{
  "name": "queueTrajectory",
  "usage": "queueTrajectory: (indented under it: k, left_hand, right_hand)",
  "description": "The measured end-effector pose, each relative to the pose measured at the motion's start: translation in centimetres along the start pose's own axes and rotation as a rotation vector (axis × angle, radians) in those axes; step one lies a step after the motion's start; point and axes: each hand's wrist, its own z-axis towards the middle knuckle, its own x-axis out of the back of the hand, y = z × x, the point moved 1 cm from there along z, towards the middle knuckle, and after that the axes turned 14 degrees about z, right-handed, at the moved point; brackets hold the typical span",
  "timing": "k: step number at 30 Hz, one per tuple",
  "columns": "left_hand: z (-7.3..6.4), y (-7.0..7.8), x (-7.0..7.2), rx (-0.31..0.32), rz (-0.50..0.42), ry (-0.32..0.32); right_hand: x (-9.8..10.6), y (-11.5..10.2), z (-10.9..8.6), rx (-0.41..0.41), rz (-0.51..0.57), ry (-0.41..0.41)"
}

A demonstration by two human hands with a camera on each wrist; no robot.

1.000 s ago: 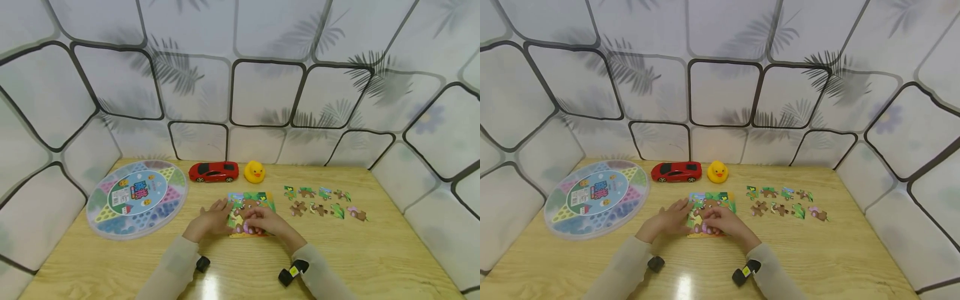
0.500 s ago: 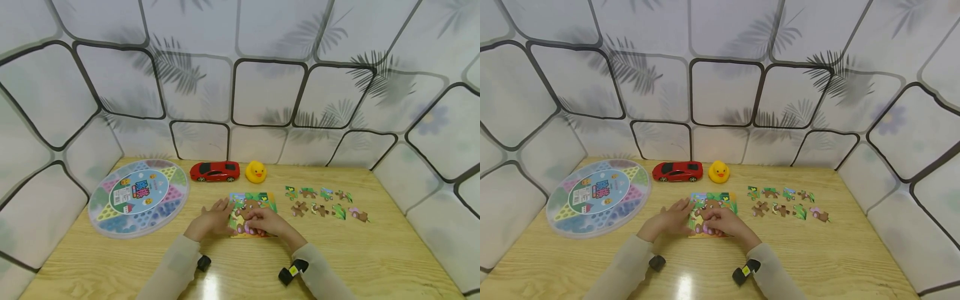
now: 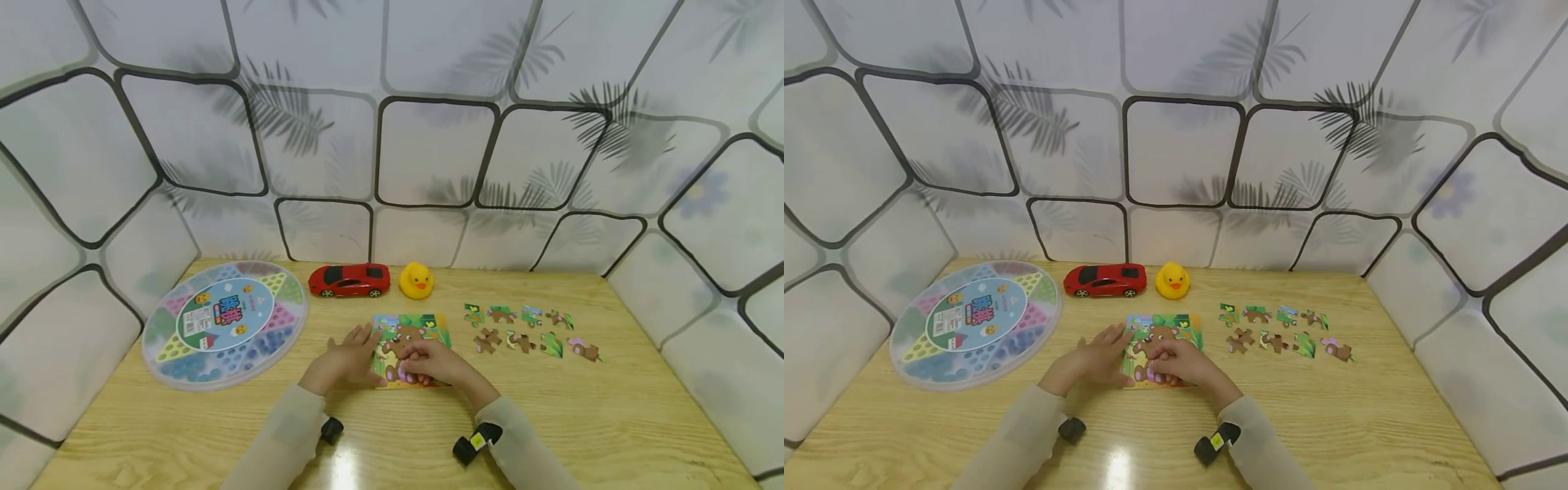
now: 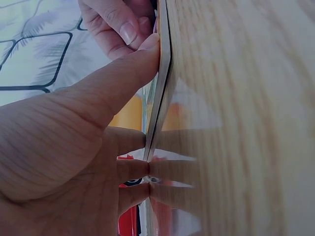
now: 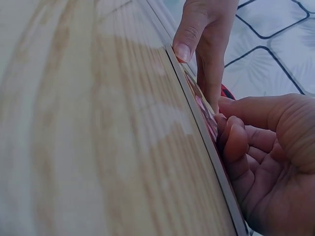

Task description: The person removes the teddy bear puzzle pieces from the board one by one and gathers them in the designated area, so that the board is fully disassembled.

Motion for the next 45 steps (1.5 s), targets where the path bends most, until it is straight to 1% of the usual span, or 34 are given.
queueTrajectory:
  k: [3, 7, 15, 20, 28, 37, 42, 45]
  left_hand:
    - [0.0, 0.0, 0.0, 0.000, -0.004, 0.001]
    - [0.0, 0.0, 0.0, 0.001, -0.008, 0.005]
    - [-0.1, 0.1, 0.2, -0.006, -0.008, 0.016]
    - [-0.2, 0.1, 0.2, -0.005, -0.013, 0.014]
    - [-0.1, 0.3, 0.2, -0.009, 0.006, 0.001]
    - [-0.2, 0.2, 0.2, 0.006, 0.013, -0.006]
    - [-0.4, 0.3, 0.4, -0.002, 0.021, 0.001]
    - [-0.4, 0.2, 0.3, -0.009, 0.030, 0.008]
  right_hand:
    - [0.1, 0.2, 0.1, 0.003, 0.019, -0.001]
    - [0.3, 0.7, 0.4, -0.006, 0.042, 0.020]
    - [-0.1, 0.5, 0.5, -0.047, 0.137, 0.157]
    - [-0.3, 0.5, 0.6, -0.071, 0.168, 0.200]
    - [-0.2, 0.6, 0.6, -0.090, 0.117, 0.233]
    - [-0.1, 0.3, 0.6, -0.087, 0.136, 0.229]
    - [0.4, 0.5, 0.6, -0.086, 0.152, 0.210]
    - [0.9, 0.5, 0.4, -0.070, 0.164, 0.204]
